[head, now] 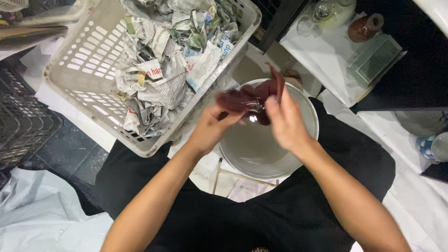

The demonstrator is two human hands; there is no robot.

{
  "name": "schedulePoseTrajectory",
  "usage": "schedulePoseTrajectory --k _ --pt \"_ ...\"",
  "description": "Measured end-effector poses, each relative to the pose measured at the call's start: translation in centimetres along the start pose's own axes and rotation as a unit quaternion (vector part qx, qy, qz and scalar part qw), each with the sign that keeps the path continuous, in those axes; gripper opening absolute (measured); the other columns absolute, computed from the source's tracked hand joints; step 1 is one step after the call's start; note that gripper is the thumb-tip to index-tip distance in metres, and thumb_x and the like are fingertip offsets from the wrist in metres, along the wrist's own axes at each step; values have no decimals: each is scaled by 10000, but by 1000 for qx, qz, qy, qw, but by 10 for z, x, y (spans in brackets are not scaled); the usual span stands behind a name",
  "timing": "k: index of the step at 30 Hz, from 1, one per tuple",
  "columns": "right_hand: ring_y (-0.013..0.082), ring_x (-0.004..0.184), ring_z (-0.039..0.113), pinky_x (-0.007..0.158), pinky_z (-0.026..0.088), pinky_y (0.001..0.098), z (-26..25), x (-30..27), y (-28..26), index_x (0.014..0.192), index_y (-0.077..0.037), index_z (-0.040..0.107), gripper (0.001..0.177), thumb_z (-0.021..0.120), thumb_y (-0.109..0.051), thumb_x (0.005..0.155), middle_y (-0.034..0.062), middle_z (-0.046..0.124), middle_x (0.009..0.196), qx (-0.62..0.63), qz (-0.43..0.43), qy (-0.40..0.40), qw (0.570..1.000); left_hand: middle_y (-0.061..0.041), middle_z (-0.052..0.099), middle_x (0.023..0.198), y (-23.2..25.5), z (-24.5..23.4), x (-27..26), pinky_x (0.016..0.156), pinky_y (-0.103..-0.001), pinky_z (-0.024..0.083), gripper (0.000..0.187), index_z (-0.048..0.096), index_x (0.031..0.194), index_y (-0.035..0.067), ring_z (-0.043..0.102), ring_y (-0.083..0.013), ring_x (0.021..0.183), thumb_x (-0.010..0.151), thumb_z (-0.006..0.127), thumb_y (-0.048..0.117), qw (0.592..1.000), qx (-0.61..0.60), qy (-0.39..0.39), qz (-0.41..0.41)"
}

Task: The person sits on the floor and repeatedly washes small glass items in a bucket of water, then dries them with a maroon cloth. The person places the cleaned glasses on a nearby shelf. The process is repeated for several items.

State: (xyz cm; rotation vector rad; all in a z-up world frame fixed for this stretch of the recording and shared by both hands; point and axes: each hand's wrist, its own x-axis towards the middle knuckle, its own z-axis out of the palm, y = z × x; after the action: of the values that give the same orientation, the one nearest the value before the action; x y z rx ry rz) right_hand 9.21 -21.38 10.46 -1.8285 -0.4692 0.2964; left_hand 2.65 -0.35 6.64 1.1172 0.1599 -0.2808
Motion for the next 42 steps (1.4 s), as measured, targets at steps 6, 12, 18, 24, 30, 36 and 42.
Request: schedulePoseTrajectory --k 6,12,18,24,30,36,42 --pt "216 1135 664 967 540 328 -8 15 17 1324 42 638 652 485 -519 1029 142 705 1263 236 396 2 887 -124 591 1316 -12 -6 -4 1040 -343 492 255 708 1152 53 565 -221 1251 902 748 24 931 280 -19 233" --pt "349 879 683 847 541 373 2 -7 18 1240 2 640 385 471 -326 1134 238 692 958 -118 158 78 977 -172 663 1322 -14 0 -4 1090 -396 487 303 705 1240 25 600 -286 1251 941 755 25 979 165 -69 93" --pt "409 860 714 779 585 443 -8 -7 12 1277 114 539 304 517 -133 1102 283 686 1080 -261 -264 85 925 -213 527 1489 13 5 -8 1175 -617 447 483 460 1477 -43 521 -343 1400 1030 584 92 936 -296 -156 -114" --pt "341 939 762 841 614 401 -2 -11 17 1302 152 516 358 461 -133 1094 231 729 1080 -170 -254 83 949 -209 526 1473 31 3 -15 1120 -662 432 522 403 1505 -16 519 -351 1386 1044 566 167 907 -332 -187 -179" --pt "306 953 764 827 620 367 12 -15 -3 1277 89 555 300 404 -131 1139 214 733 1103 -90 -146 96 980 -102 692 1260 22 -9 -15 994 -390 534 421 614 1347 -6 650 -204 1107 1020 636 260 981 32 -150 -120" --pt "241 760 693 705 541 373 12 -11 -14 1158 -3 633 254 434 -157 1128 150 715 916 -108 -26 116 987 -46 737 1150 17 0 -17 931 -307 524 287 755 1140 9 635 -116 1032 977 744 245 982 126 -137 -14" --pt "246 752 636 732 515 366 8 -5 15 1098 12 654 313 471 -241 1121 168 696 840 -84 91 87 989 -105 729 1139 29 9 -11 914 -348 513 392 745 1131 29 662 -226 1045 826 882 232 902 349 -94 234"
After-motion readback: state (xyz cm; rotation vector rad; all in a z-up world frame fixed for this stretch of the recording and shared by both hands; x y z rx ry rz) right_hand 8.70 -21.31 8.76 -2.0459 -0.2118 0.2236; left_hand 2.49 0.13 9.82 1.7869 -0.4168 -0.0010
